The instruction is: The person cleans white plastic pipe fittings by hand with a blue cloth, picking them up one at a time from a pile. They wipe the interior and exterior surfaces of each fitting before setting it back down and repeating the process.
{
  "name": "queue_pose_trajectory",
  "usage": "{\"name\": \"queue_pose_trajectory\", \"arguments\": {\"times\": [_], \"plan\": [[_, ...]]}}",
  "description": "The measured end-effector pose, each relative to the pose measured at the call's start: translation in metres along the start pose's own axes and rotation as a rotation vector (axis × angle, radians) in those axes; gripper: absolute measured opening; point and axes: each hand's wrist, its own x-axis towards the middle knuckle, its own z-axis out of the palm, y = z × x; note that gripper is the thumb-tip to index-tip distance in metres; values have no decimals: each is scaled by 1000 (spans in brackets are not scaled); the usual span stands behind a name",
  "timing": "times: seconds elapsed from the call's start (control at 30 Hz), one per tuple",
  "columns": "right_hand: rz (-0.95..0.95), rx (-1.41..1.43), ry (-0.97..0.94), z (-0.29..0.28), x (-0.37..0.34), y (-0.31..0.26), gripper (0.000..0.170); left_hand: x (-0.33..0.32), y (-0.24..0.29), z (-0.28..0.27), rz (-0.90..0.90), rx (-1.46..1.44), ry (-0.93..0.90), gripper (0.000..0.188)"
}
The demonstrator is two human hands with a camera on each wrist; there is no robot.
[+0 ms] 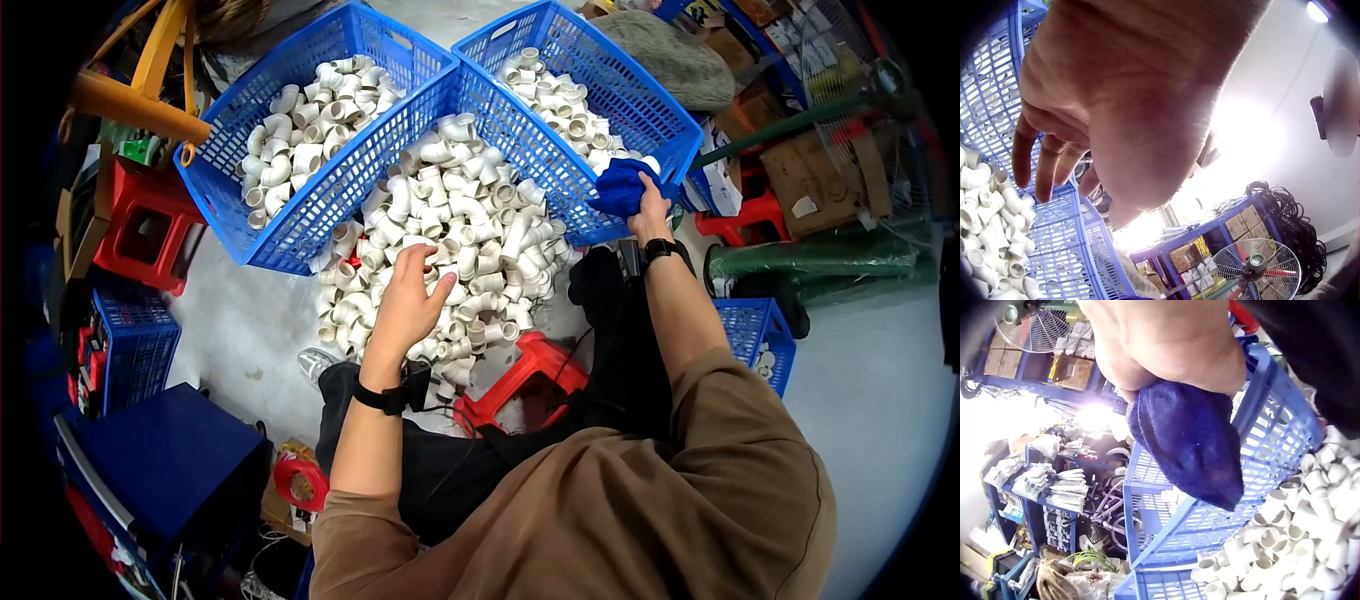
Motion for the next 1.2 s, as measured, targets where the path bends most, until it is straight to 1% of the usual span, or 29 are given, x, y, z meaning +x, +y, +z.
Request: {"name": "queue_pose_trajectory", "arguments": {"times": [0.03, 0.1, 0.13, 0.17, 0.2, 0.23, 0.27, 0.3, 0.33, 0.37, 0.4, 0.43, 0.5, 0.53, 0.57, 0.63, 0.7, 0.77, 0.8, 0.83, 0.9, 0.93, 0.97, 1.03, 1.07, 1.1, 1.17, 1.2], "plan": [[1, 0, 1, -2, 24, 10, 53, -1, 0, 0, 11, 16, 8, 45], [111, -118, -304, -5, 73, 30, 44, -1, 2, -1, 1, 31, -11, 47], [100, -158, -452, -9, 51, 34, 32, -1, 2, -3, -10, 47, -29, 48], [80, -190, -587, -11, 31, 42, 43, -1, 1, -4, -7, 47, -23, 48], [63, -302, -642, -14, -3, 45, 41, -1, -2, -3, 7, 89, -53, 51], [76, -346, -727, -19, -60, 39, 36, -2, -3, -2, 19, 131, -87, 54], [21, -359, -826, -21, -81, 52, 32, -1, 2, -5, -58, 90, -191, 69], [-3, -396, -924, -25, -110, 59, 30, -1, 1, -2, -60, 91, -196, 69], [8, -477, -1035, -31, -142, 57, 33, -3, -3, 3, -12, 103, -223, 77], [-35, -539, -1142, -32, -151, 72, 35, -4, -5, 5, 35, 116, -250, 86], [-4, -536, -1279, -37, -177, 68, 36, -3, -2, 6, 47, 117, -266, 98], [7, -513, -1354, -39, -192, 74, 35, -3, 2, 5, 3, 62, -295, 99], [120, -407, -1438, -41, -215, 74, 35, -2, 3, 1, -53, -90, -342, 100], [118, -389, -1442, -40, -219, 74, 35, -1, -1, 1, -7, -145, -316, 95], [179, -341, -1438, -37, -220, 73, 35, -2, -2, 0, -49, -226, -286, 89], [243, -338, -1382, -37, -233, 52, 36, 0, 0, -5, -83, -322, -224, 76], [244, -353, -1380, -37, -231, 47, 34, 2, 1, -6, -31, -519, -87, 45], [-101, -568, -1374, -38, -224, 48, 32, 2, 1, -8, -28, -484, 82, 36], [-606, -625, -1362, -37, -213, 56, 30, 3, -2, -9, 8, -552, 127, 32], [-603, -627, -1365, -34, -209, 54, 30, 2, 2, -16, 84, -480, 156, 37], [-588, -713, -1343, -33, -201, 58, 26, 4, 1, -17, 170, -520, 307, 49], [-538, -632, -1322, -32, -208, 56, 21, 2, -1, -17, 143, -613, 307, 57], [-445, -511, -1387, -29, -209, 56, 21, 5, -2, -16, 147, -746, 343, 63], [-459, -432, -1434, -25, -228, 49, 26, 6, 2, -22, 182, -992, 359, 63], [-360, -346, -1474, -25, -244, 43, 32, 7, -1, -21, 159, -983, 367, 55], [-278, -282, -1509, -24, -260, 38, 36, 10, -9, -17, 171, -1098, 337, 49], [-226, -266, -1614, -18, -290, 36, 36, -1, -16, -8, -204, -1424, 109, 70], [-214, -270, -1615, -16, -296, 36, 36, 1, -16, -4, -215, -1549, -3, 84]]}}
